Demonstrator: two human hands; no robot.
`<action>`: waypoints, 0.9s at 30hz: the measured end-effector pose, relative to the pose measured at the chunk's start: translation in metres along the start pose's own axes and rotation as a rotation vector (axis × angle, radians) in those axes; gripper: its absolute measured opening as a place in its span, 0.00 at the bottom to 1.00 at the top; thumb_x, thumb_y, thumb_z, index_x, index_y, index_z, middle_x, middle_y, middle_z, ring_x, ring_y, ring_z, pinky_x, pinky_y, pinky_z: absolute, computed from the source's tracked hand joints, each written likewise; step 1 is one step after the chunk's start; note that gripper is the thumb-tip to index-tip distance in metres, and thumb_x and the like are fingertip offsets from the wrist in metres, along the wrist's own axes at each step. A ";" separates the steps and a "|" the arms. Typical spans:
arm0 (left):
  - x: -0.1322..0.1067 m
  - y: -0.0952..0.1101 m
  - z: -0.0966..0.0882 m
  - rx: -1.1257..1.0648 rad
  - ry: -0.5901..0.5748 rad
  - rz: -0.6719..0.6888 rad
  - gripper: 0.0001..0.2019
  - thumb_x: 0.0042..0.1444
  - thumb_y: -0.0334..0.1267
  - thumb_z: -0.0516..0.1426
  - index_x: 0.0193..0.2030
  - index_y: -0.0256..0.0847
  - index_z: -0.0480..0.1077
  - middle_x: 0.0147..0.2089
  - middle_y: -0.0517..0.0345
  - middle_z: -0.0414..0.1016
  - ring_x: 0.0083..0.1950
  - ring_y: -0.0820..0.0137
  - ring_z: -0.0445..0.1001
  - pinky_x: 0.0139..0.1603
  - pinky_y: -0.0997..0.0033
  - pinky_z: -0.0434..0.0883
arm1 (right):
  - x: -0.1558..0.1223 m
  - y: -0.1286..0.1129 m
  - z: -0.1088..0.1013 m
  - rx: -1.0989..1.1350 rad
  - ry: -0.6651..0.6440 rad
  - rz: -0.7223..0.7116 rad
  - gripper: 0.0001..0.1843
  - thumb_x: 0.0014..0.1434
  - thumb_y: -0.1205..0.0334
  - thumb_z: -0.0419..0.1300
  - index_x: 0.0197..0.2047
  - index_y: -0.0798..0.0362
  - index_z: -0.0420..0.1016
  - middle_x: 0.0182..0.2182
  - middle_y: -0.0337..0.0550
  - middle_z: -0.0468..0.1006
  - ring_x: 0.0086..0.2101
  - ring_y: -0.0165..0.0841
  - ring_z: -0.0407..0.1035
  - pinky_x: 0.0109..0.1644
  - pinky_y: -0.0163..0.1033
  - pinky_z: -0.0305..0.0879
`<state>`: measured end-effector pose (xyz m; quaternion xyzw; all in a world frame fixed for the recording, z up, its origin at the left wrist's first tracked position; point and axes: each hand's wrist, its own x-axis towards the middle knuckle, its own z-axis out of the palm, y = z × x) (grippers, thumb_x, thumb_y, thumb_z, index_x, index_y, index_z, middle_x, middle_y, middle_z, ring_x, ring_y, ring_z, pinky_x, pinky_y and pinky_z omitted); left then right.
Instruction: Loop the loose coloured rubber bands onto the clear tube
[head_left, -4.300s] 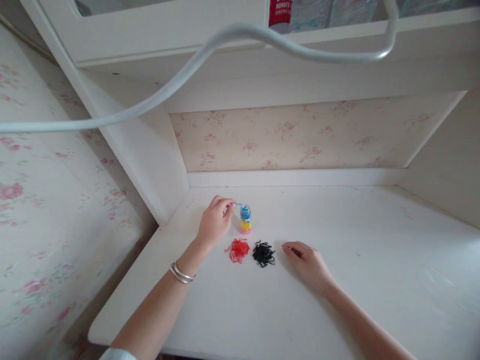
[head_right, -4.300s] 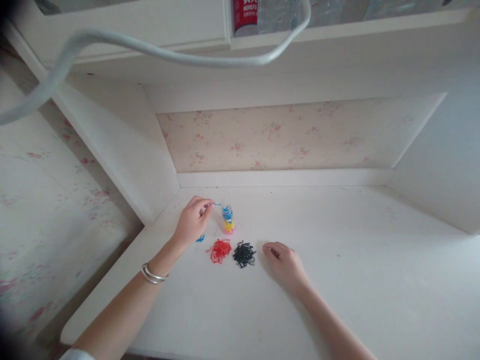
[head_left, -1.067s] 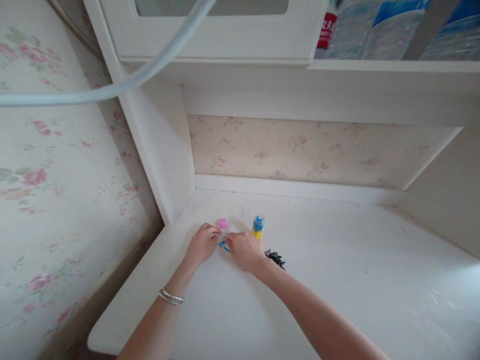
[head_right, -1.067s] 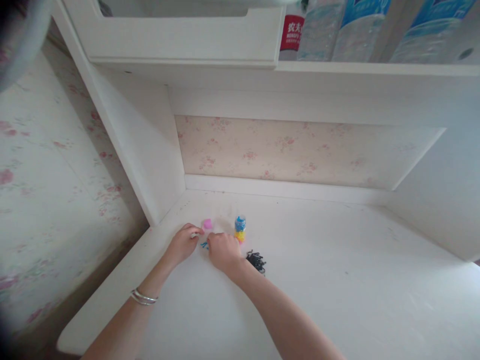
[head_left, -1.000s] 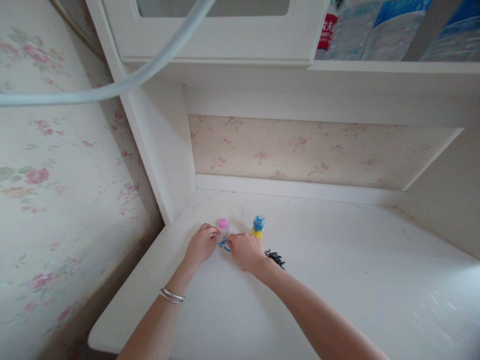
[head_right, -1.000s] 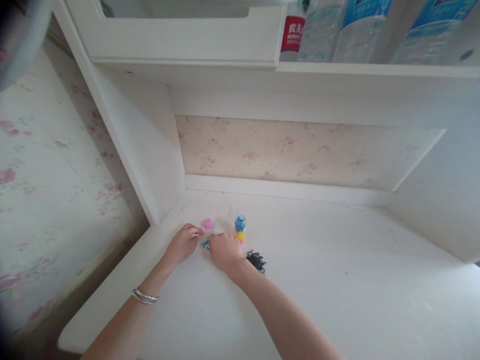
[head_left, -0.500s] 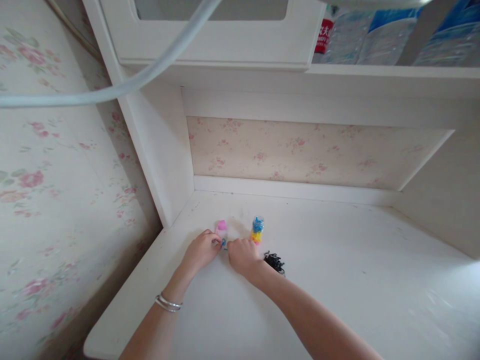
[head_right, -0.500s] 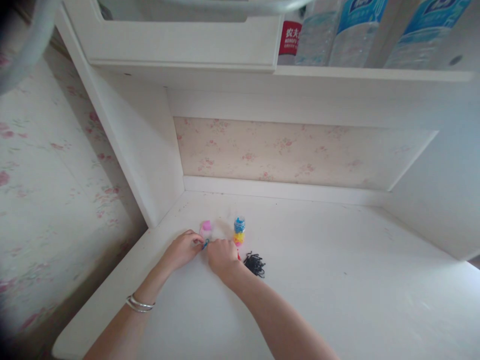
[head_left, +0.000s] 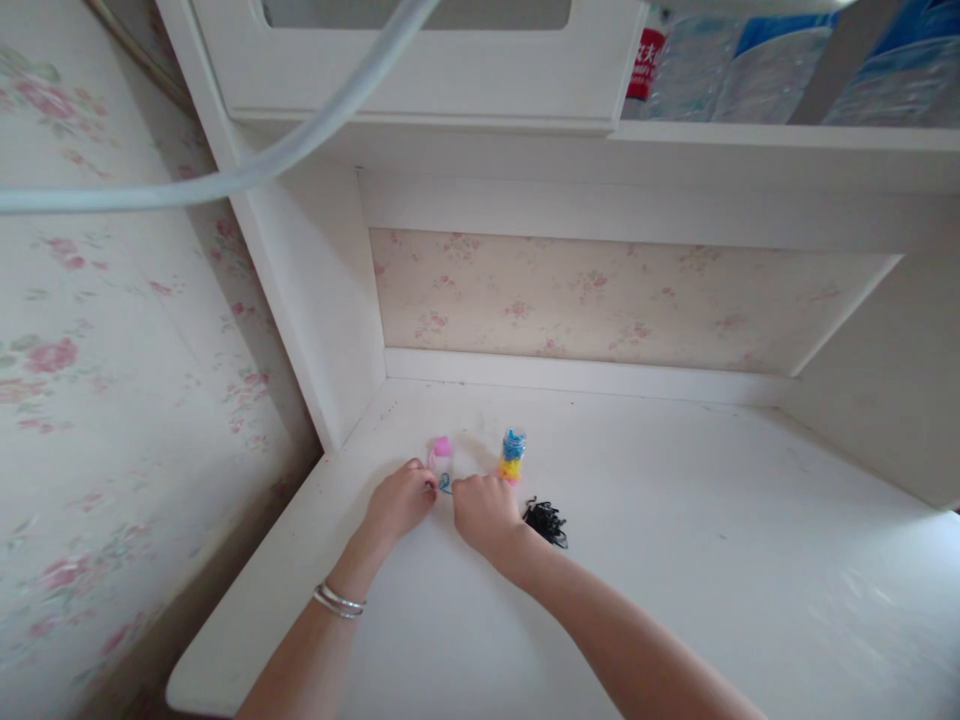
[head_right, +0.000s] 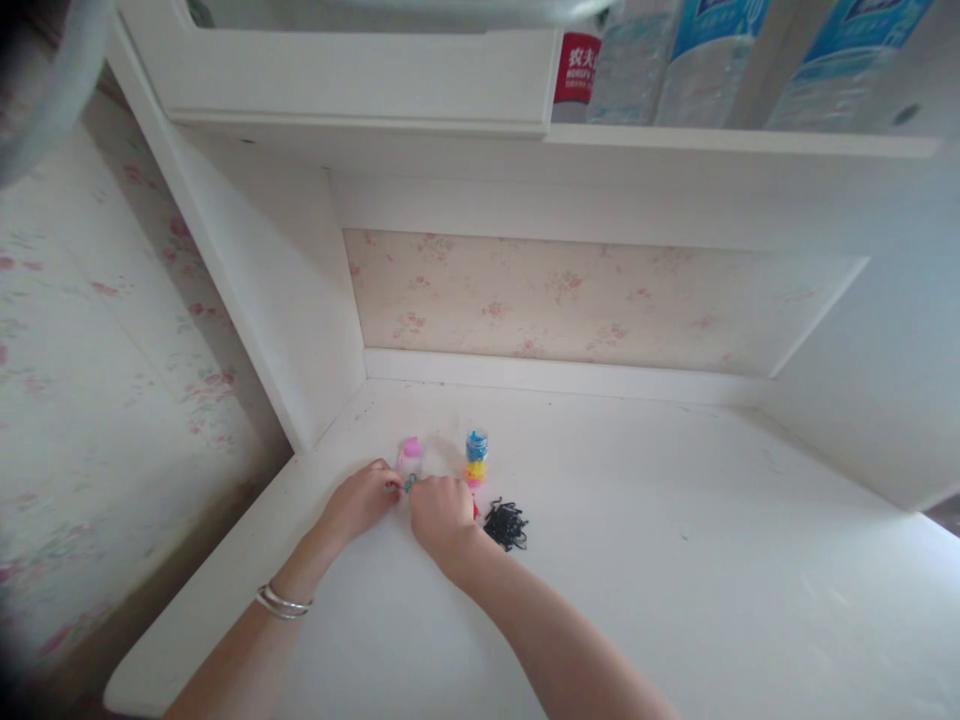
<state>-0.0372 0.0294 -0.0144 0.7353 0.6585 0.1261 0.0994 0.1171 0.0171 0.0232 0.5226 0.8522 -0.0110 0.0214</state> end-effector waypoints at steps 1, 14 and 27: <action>0.000 0.000 0.000 0.008 0.001 0.004 0.11 0.56 0.36 0.51 0.35 0.48 0.75 0.41 0.56 0.73 0.38 0.71 0.73 0.38 0.75 0.64 | -0.004 0.002 -0.003 0.006 0.019 -0.005 0.15 0.56 0.71 0.49 0.42 0.53 0.74 0.36 0.52 0.79 0.37 0.40 0.74 0.37 0.40 0.66; -0.002 0.002 0.005 -0.011 0.007 -0.006 0.10 0.58 0.38 0.50 0.35 0.45 0.73 0.42 0.56 0.72 0.38 0.71 0.72 0.39 0.73 0.64 | -0.032 0.094 -0.056 0.375 0.358 0.180 0.17 0.61 0.55 0.46 0.39 0.46 0.77 0.25 0.37 0.77 0.26 0.28 0.68 0.30 0.31 0.54; 0.000 0.005 0.005 -0.040 0.115 -0.012 0.09 0.61 0.38 0.49 0.39 0.43 0.69 0.44 0.55 0.71 0.42 0.71 0.73 0.42 0.74 0.64 | -0.008 0.111 -0.064 0.305 0.272 0.191 0.16 0.58 0.54 0.50 0.39 0.44 0.79 0.31 0.38 0.79 0.31 0.30 0.70 0.33 0.31 0.57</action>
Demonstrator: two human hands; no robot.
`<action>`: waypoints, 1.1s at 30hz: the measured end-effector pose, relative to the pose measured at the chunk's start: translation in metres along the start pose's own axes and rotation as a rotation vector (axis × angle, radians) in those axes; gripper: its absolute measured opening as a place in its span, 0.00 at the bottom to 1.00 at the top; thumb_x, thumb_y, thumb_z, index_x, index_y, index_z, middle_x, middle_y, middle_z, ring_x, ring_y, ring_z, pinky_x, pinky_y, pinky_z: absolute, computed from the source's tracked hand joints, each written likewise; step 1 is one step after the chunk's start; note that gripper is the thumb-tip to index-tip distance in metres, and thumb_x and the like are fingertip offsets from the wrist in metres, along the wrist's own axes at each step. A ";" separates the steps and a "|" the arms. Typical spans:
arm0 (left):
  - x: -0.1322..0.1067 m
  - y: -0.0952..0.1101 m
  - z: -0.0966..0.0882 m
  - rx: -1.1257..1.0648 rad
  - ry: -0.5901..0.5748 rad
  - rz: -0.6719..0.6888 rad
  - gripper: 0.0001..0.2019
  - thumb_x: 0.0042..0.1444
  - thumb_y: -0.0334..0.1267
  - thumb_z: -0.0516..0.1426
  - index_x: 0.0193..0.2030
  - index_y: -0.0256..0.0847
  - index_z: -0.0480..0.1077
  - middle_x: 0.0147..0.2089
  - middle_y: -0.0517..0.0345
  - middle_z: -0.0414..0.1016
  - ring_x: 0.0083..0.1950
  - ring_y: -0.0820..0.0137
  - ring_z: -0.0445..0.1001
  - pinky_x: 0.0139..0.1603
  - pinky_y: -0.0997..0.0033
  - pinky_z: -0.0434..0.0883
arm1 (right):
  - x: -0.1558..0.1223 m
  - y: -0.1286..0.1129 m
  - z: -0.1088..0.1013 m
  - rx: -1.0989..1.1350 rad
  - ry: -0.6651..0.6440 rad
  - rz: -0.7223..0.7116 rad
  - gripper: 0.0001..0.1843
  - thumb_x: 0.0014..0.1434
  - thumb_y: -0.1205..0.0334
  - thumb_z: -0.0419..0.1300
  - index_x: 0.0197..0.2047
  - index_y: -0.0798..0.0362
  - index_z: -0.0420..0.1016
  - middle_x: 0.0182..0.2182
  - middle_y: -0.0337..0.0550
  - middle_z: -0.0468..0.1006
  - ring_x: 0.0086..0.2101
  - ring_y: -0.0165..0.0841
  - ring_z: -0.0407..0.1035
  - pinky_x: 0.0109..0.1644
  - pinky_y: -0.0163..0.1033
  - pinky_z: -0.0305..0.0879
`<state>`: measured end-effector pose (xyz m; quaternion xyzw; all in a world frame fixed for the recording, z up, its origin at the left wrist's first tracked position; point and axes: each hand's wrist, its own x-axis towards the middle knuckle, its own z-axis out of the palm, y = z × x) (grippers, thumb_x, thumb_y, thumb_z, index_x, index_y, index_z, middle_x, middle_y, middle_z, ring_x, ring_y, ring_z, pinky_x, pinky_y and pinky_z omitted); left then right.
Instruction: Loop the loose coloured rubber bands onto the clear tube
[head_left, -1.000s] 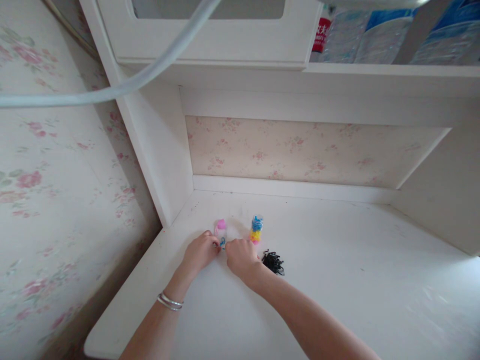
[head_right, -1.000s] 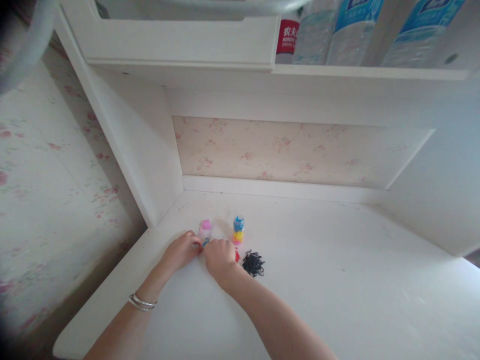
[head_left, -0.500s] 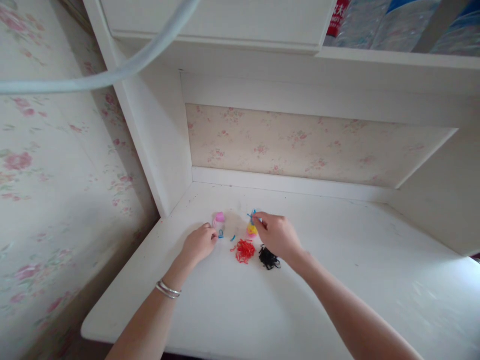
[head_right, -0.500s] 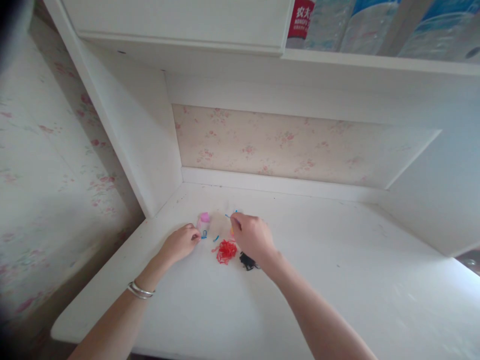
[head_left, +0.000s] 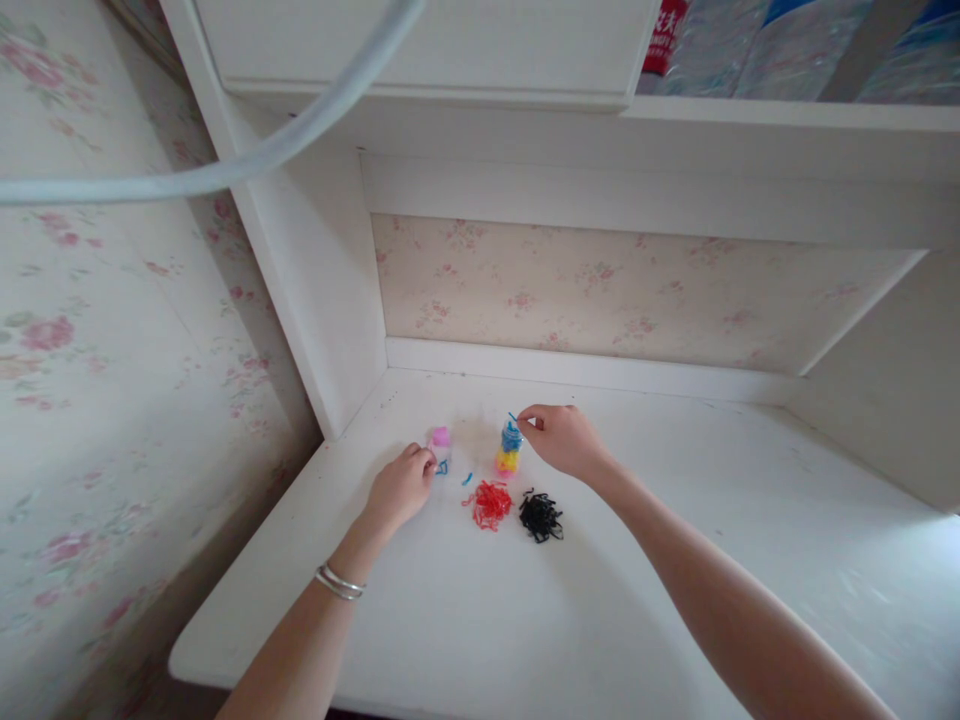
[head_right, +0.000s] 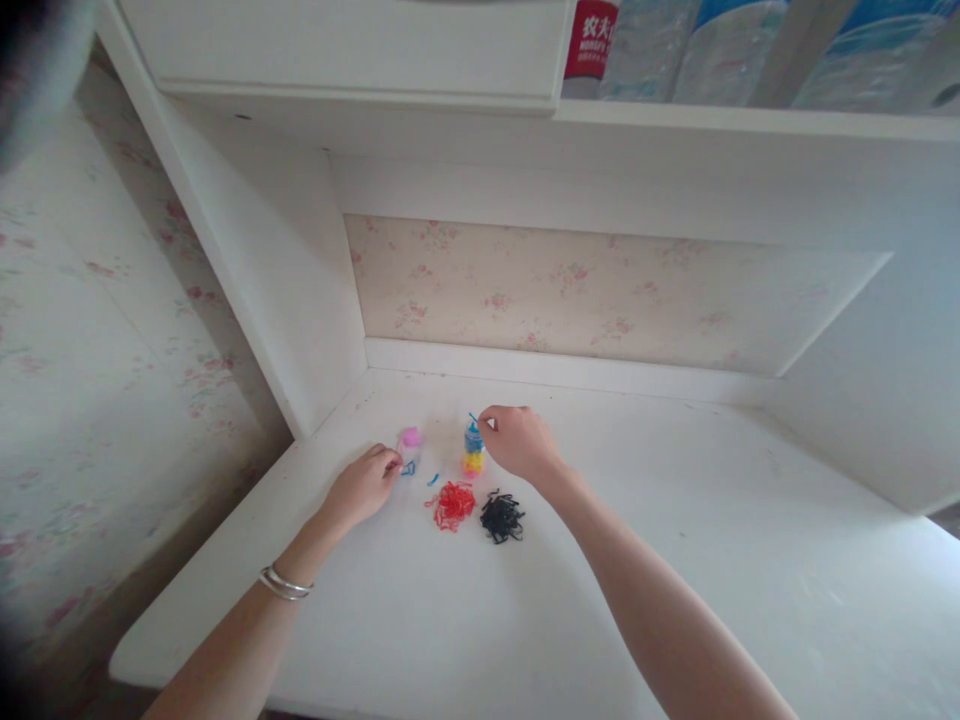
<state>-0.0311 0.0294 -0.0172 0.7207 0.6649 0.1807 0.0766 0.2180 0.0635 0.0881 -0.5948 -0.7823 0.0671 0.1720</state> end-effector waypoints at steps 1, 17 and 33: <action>0.000 0.000 0.000 0.002 0.002 0.004 0.09 0.61 0.38 0.49 0.39 0.43 0.69 0.44 0.55 0.71 0.42 0.71 0.73 0.42 0.74 0.64 | 0.001 0.001 0.000 -0.004 -0.002 -0.002 0.16 0.58 0.54 0.50 0.39 0.43 0.79 0.32 0.38 0.80 0.31 0.30 0.70 0.34 0.31 0.57; 0.002 0.008 -0.008 -0.187 0.161 0.088 0.09 0.61 0.38 0.48 0.39 0.42 0.69 0.42 0.57 0.71 0.40 0.72 0.72 0.43 0.74 0.66 | -0.022 0.029 -0.006 0.223 0.130 0.068 0.19 0.56 0.51 0.50 0.37 0.48 0.79 0.25 0.36 0.78 0.26 0.29 0.68 0.32 0.32 0.59; 0.035 0.112 -0.037 -0.332 0.219 0.305 0.12 0.61 0.42 0.49 0.40 0.40 0.71 0.43 0.55 0.70 0.34 0.75 0.69 0.39 0.74 0.69 | -0.121 0.153 0.058 0.493 -0.012 0.377 0.23 0.55 0.44 0.49 0.40 0.49 0.78 0.33 0.41 0.79 0.32 0.35 0.71 0.35 0.35 0.63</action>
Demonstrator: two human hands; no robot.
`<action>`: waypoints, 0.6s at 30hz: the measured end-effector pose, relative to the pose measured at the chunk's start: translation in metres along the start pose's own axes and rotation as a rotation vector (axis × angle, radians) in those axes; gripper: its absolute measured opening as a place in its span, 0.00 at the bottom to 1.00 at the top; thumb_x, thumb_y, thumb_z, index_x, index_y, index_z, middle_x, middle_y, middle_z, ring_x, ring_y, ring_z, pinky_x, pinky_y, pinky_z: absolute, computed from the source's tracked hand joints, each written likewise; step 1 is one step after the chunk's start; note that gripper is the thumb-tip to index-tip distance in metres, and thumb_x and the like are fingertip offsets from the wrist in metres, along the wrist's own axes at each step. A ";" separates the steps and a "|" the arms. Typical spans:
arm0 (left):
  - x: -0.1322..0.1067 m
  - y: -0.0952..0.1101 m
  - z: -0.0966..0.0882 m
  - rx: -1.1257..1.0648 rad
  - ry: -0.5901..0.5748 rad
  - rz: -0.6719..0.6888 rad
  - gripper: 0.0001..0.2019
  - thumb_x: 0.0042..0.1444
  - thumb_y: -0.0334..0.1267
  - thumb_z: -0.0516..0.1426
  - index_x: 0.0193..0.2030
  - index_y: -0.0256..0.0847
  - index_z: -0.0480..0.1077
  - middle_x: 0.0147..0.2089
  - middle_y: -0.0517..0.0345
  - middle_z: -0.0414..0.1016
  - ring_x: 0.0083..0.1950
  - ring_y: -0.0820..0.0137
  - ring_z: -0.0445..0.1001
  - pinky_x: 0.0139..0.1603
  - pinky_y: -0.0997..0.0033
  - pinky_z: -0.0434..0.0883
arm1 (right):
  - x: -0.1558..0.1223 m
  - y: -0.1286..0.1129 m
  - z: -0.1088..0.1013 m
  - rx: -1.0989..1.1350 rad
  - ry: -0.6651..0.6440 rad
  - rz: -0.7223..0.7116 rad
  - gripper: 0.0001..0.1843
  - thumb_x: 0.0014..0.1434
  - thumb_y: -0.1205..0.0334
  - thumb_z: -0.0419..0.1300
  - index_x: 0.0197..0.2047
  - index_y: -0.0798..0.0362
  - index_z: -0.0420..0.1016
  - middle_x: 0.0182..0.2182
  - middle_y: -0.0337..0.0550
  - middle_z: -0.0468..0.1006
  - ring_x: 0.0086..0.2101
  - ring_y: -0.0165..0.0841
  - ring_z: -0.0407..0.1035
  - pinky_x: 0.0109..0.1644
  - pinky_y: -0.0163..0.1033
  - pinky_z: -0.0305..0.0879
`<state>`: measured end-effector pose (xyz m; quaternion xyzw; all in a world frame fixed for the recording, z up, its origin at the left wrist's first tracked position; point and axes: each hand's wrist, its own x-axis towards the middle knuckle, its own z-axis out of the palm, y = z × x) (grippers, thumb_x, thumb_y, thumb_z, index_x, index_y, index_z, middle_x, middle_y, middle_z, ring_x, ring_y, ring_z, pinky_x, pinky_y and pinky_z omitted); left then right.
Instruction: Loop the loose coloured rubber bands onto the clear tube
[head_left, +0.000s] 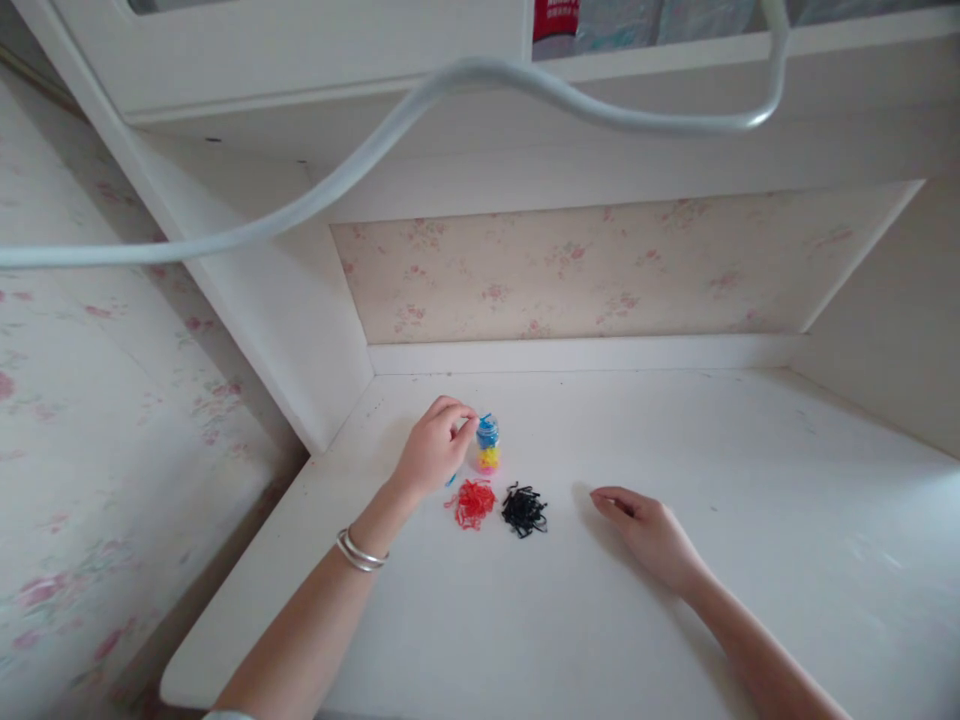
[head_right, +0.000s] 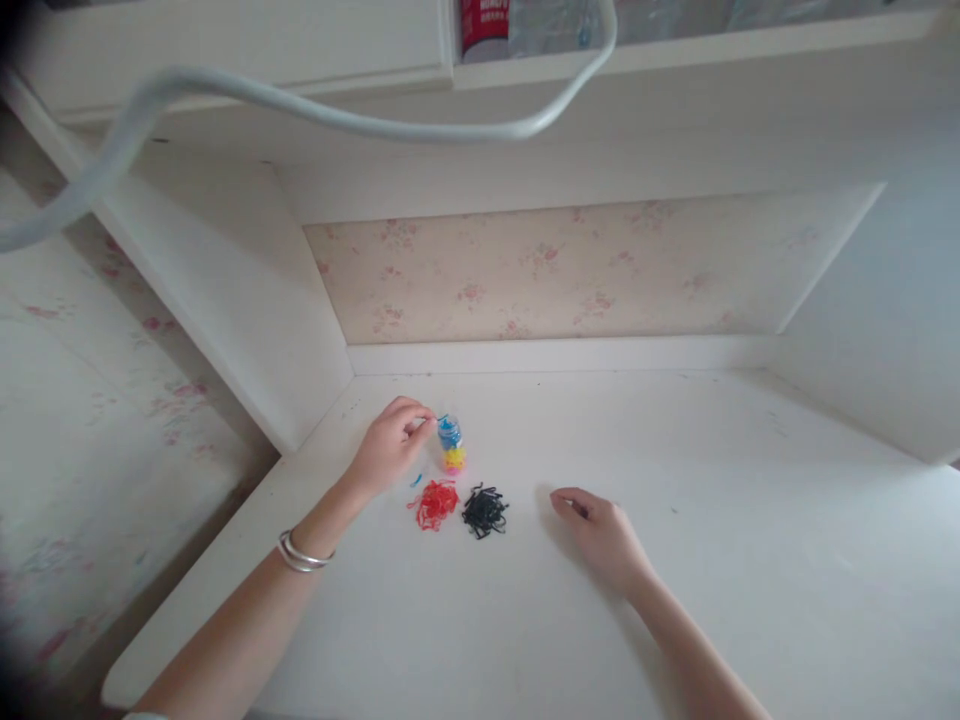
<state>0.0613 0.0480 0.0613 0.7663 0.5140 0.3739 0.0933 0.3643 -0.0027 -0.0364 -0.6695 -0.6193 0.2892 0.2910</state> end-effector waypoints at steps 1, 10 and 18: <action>0.003 0.002 0.000 0.033 -0.016 0.004 0.12 0.61 0.42 0.49 0.40 0.41 0.71 0.44 0.55 0.70 0.33 0.75 0.69 0.40 0.74 0.68 | -0.001 -0.001 0.001 -0.013 -0.005 -0.013 0.23 0.55 0.44 0.49 0.39 0.48 0.78 0.31 0.40 0.79 0.32 0.34 0.71 0.35 0.35 0.63; 0.008 0.006 0.001 0.194 -0.080 0.023 0.12 0.60 0.42 0.49 0.39 0.43 0.72 0.44 0.57 0.69 0.34 0.75 0.70 0.43 0.74 0.67 | -0.008 -0.004 -0.002 -0.077 -0.017 -0.073 0.21 0.57 0.45 0.47 0.38 0.46 0.78 0.27 0.37 0.77 0.28 0.32 0.69 0.33 0.34 0.60; 0.012 0.002 -0.003 0.179 -0.043 0.046 0.13 0.61 0.40 0.47 0.42 0.43 0.73 0.44 0.56 0.70 0.42 0.72 0.70 0.45 0.74 0.67 | -0.011 -0.006 -0.001 -0.096 0.002 -0.082 0.21 0.57 0.46 0.47 0.37 0.46 0.78 0.27 0.37 0.77 0.29 0.32 0.69 0.33 0.34 0.61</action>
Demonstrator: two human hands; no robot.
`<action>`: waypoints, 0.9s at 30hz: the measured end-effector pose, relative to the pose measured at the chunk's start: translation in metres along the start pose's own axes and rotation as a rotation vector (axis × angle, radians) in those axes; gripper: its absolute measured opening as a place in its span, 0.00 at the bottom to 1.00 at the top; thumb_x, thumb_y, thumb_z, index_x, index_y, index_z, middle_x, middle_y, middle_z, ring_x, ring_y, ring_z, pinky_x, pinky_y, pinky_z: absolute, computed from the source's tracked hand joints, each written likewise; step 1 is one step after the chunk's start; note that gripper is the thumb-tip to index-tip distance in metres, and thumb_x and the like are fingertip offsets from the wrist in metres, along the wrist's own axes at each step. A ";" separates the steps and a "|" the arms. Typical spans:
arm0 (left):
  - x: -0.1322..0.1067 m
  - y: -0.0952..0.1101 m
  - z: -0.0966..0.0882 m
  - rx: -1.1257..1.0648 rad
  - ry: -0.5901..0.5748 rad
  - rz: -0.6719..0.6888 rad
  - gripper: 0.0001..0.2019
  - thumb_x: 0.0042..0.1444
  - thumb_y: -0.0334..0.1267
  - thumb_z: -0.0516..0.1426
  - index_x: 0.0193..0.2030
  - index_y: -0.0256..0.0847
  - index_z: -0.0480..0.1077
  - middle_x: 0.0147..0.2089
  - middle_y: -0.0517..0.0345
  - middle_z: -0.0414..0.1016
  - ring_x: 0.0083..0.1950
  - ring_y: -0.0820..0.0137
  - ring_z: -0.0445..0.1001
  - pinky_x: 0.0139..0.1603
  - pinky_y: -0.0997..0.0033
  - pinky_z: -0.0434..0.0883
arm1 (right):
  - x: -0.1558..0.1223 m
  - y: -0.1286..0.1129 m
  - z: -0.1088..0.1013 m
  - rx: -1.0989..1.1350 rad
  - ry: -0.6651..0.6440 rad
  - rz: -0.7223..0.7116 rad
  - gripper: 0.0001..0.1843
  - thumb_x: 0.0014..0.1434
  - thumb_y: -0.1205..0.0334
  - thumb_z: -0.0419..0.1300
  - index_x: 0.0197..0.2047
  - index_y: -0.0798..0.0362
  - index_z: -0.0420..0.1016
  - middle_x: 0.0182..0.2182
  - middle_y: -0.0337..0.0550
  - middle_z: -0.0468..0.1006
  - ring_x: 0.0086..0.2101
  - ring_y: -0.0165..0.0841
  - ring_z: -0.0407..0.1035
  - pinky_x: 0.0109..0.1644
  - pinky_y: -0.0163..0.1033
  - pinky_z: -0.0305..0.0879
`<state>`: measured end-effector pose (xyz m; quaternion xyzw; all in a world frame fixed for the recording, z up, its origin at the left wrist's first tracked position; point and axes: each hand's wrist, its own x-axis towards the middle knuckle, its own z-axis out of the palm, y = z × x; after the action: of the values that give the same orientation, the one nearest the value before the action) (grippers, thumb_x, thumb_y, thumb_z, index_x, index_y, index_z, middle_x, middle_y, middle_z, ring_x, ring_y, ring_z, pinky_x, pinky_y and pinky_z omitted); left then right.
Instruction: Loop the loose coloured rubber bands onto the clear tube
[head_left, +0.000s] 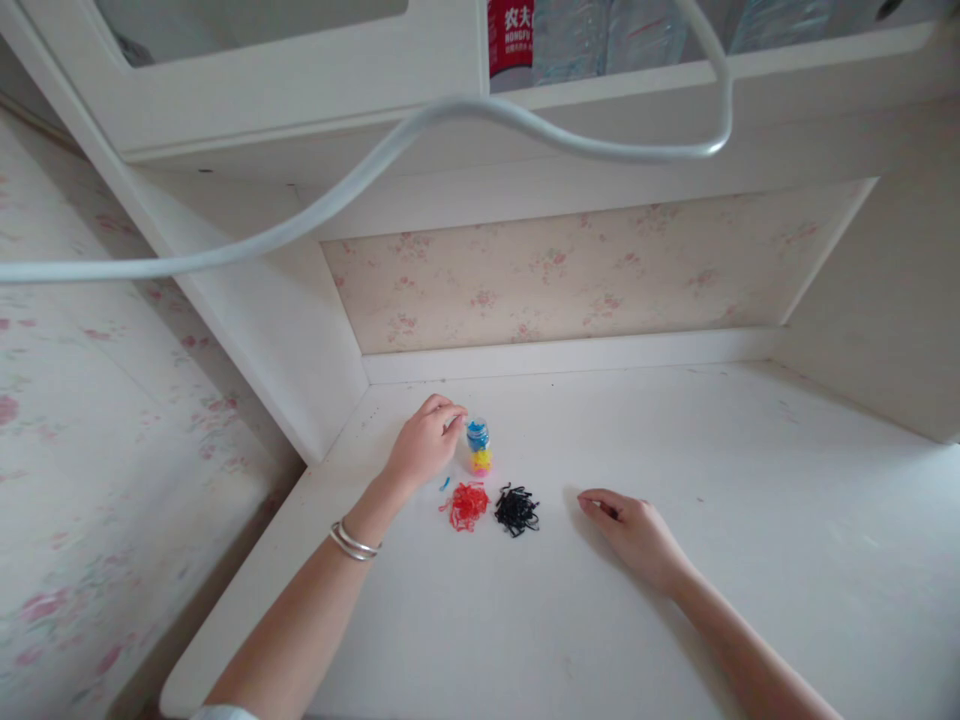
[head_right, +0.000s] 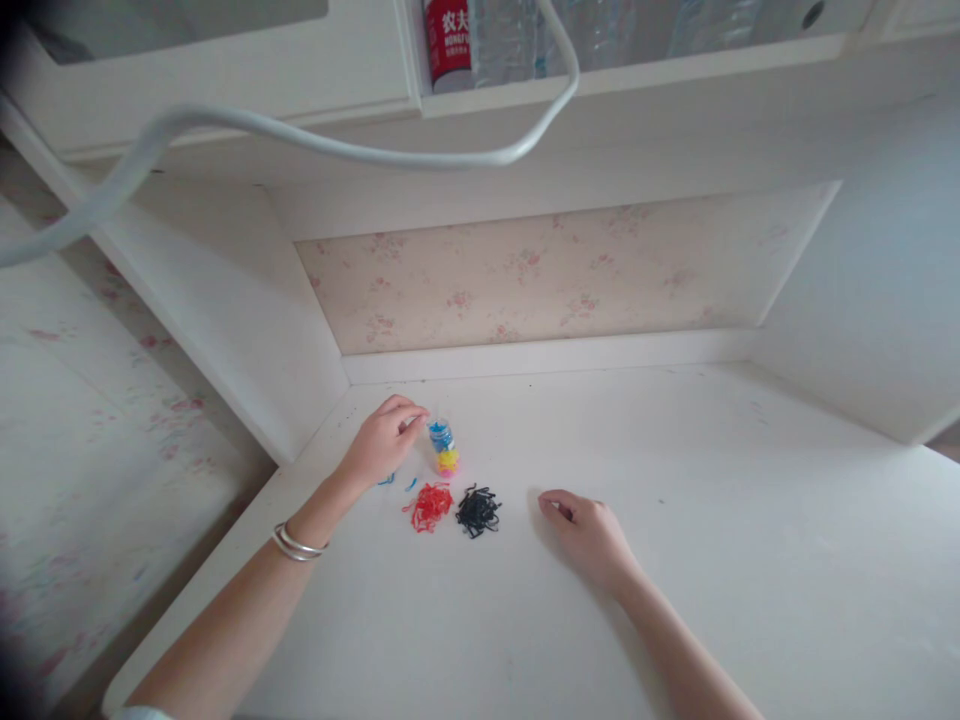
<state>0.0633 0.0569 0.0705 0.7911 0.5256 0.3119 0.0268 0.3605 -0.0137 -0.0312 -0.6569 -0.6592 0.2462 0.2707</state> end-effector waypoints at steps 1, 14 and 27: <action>-0.001 -0.003 -0.001 -0.013 0.019 -0.005 0.13 0.61 0.39 0.47 0.42 0.42 0.73 0.44 0.56 0.70 0.43 0.72 0.70 0.46 0.74 0.67 | 0.000 0.000 0.000 -0.004 0.000 0.001 0.21 0.57 0.46 0.47 0.37 0.46 0.78 0.27 0.37 0.77 0.29 0.32 0.70 0.33 0.34 0.61; -0.068 -0.089 0.017 0.020 -0.035 -0.243 0.12 0.58 0.41 0.49 0.39 0.41 0.73 0.40 0.56 0.75 0.42 0.69 0.73 0.45 0.72 0.67 | -0.016 -0.043 0.016 -0.055 0.101 -0.178 0.22 0.61 0.48 0.46 0.39 0.49 0.78 0.24 0.39 0.76 0.24 0.29 0.67 0.31 0.32 0.60; -0.093 -0.097 0.015 0.215 -0.297 -0.387 0.11 0.59 0.40 0.49 0.43 0.49 0.71 0.48 0.58 0.69 0.42 0.71 0.73 0.45 0.73 0.65 | 0.023 -0.194 0.098 -0.644 -0.151 -0.360 0.20 0.61 0.53 0.46 0.37 0.52 0.77 0.33 0.51 0.79 0.35 0.42 0.74 0.35 0.41 0.65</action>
<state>-0.0314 0.0253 -0.0210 0.7112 0.6875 0.1239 0.0787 0.1518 0.0096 0.0293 -0.5621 -0.8258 0.0227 0.0396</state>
